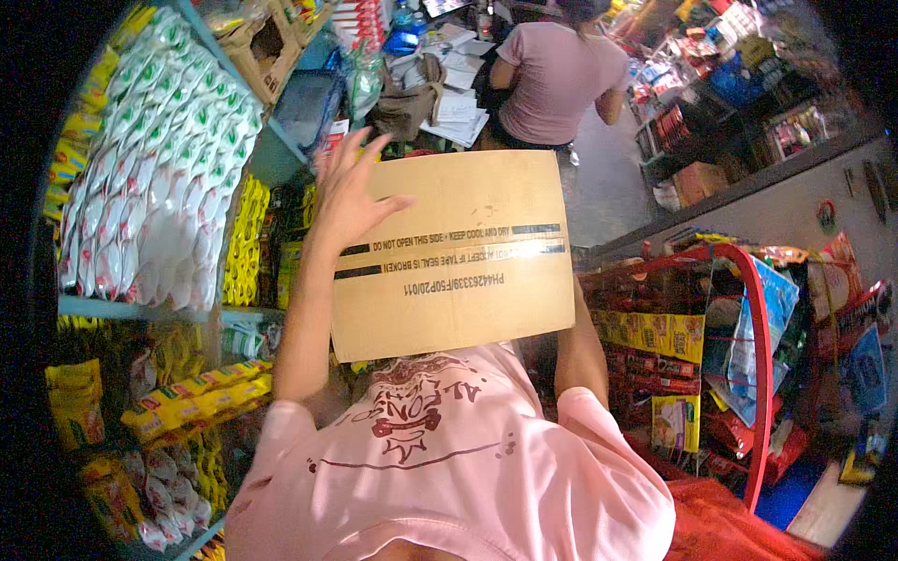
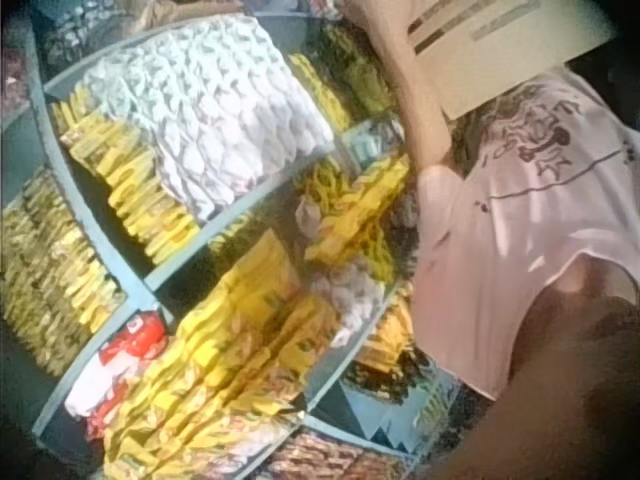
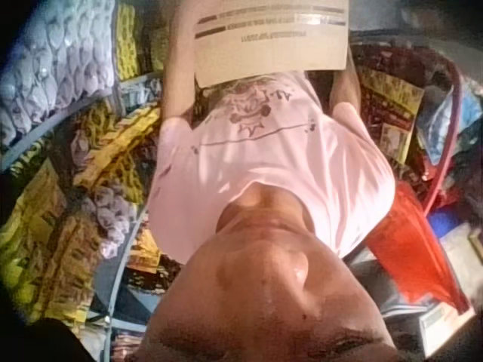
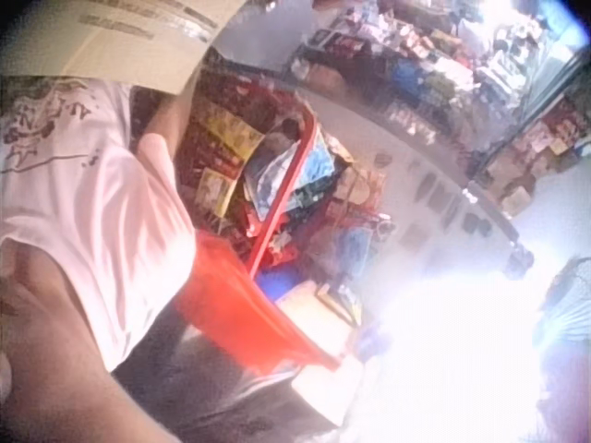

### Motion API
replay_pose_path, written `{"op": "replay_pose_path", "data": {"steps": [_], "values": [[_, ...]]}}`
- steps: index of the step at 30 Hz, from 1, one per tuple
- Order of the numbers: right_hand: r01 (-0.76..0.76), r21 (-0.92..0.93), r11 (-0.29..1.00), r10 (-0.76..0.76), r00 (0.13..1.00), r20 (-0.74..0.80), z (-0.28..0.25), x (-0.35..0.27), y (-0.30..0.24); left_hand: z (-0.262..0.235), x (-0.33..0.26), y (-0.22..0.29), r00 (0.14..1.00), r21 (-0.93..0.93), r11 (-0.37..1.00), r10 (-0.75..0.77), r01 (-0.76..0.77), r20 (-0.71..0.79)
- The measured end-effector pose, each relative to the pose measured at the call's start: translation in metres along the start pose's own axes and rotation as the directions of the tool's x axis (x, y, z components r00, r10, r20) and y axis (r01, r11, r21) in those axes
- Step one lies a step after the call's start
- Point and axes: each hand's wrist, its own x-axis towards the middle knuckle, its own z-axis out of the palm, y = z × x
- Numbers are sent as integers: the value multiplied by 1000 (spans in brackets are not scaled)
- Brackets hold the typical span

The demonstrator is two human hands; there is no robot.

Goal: The person removes yellow snack packets from a cardboard box and places them onto a shelf in a store. They repeatedly pick up packets, arrange them on the shelf, and continue restocking until the box is empty.

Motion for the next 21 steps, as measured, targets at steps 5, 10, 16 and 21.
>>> {"op": "replay_pose_path", "data": {"steps": [5,10,16,21], "values": [[-128,-220,967,160,978,135,20,33,14,30,69,-32,481,-290,904,113,314,870],[-63,-568,821,182,971,155,-12,60,7,77,18,-57,601,-299,909,70,290,796],[331,-941,72,-197,929,312,29,33,-89,108,-22,-52,755,-34,986,-104,164,648],[235,-770,593,332,800,500,172,-93,-158,130,-44,-43,799,29,985,-156,171,581]]}}
